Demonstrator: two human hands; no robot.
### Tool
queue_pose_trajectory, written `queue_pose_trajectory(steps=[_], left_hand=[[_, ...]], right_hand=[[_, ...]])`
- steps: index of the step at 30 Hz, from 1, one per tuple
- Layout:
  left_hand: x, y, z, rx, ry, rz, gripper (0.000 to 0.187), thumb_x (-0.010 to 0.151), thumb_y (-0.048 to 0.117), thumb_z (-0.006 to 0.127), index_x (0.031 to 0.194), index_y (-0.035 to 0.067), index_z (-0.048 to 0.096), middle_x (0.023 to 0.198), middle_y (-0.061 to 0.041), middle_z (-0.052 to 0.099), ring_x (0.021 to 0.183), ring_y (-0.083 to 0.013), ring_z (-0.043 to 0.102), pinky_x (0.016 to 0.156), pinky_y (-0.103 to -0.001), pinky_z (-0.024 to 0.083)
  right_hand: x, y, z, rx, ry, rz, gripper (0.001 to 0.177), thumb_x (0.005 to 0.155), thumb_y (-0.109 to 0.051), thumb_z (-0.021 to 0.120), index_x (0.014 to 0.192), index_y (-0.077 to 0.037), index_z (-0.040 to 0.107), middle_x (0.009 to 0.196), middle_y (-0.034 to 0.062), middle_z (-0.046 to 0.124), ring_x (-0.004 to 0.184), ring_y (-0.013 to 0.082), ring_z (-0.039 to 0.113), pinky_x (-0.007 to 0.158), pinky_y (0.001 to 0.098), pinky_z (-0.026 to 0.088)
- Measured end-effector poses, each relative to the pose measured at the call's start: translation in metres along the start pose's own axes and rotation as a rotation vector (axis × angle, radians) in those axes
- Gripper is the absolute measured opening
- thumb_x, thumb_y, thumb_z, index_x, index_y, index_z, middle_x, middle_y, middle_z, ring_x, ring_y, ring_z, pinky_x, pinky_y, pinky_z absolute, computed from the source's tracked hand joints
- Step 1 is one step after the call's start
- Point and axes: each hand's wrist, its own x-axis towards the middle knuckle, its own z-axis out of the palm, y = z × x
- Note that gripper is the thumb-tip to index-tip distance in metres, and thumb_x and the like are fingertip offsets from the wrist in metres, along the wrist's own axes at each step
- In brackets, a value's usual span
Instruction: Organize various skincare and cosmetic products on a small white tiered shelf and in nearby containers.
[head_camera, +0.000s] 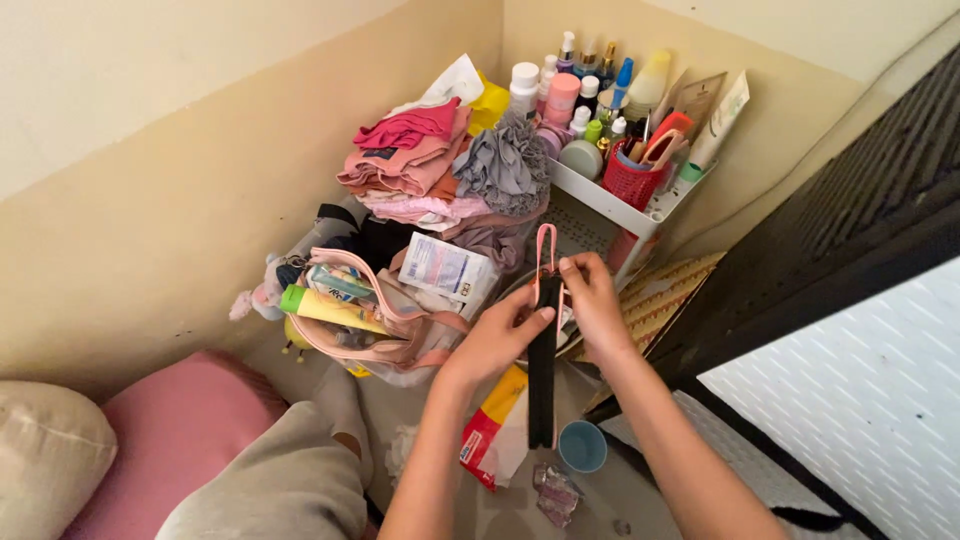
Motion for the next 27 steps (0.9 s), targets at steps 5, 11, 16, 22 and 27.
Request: queue_pose_trajectory(steps=[5,11,16,22,27], left_hand=[[0.017,-0.031,-0.002,0.093,-0.068,0.127,0.033,0.100,0.025,0.068,0.120,0.001,0.055,0.097,0.004,0.053,0.089,-0.0083,0.049,0.078,-0.026,0.046],[0.025,-0.040,-0.005,-0.088,-0.175,0.022,0.026,0.102,0.023,0.070,0.110,0.003,0.057,0.093,0.002,0.047,0.084,-0.0081,0.045,0.072,-0.026,0.040],[0.039,-0.038,-0.019,-0.301,-0.067,-0.057,0.021,0.099,0.027,0.065,0.111,0.010,0.063,0.090,0.005,0.062,0.081,-0.0050,0.058,0.072,-0.022,0.048],[0.084,-0.075,-0.030,-0.329,0.014,-0.031,0.020,0.101,0.027,0.066,0.106,0.008,0.063,0.085,0.004,0.062,0.077,-0.0058,0.056,0.070,-0.024,0.048],[0.108,-0.064,-0.037,-0.247,0.027,-0.102,0.023,0.100,0.027,0.068,0.098,0.005,0.063,0.082,0.004,0.063,0.076,-0.0055,0.055,0.068,-0.025,0.046]], right_hand=[[0.023,0.041,-0.022,0.090,0.026,0.225,0.024,0.098,-0.030,0.063,0.105,-0.007,0.061,0.092,0.0039,0.066,0.081,0.0152,0.061,0.070,0.0328,0.049],[0.025,0.045,-0.020,0.038,-0.014,0.332,0.030,0.098,-0.035,0.064,0.109,-0.007,0.066,0.092,0.0055,0.066,0.084,0.0176,0.062,0.072,0.0355,0.051],[0.010,0.007,-0.008,0.084,-0.072,0.360,0.040,0.099,-0.045,0.056,0.122,-0.013,0.055,0.112,0.0035,0.062,0.105,0.0161,0.061,0.080,0.0389,0.053],[0.009,-0.020,0.002,0.034,-0.274,0.449,0.068,0.086,-0.058,0.056,0.144,-0.029,0.036,0.133,0.0015,0.053,0.121,0.0190,0.056,0.086,0.0480,0.053],[0.028,0.010,0.005,-0.097,-0.267,0.411,0.096,0.078,-0.046,0.078,0.156,-0.026,0.026,0.138,0.0166,0.058,0.127,0.0246,0.057,0.105,0.0404,0.044]])
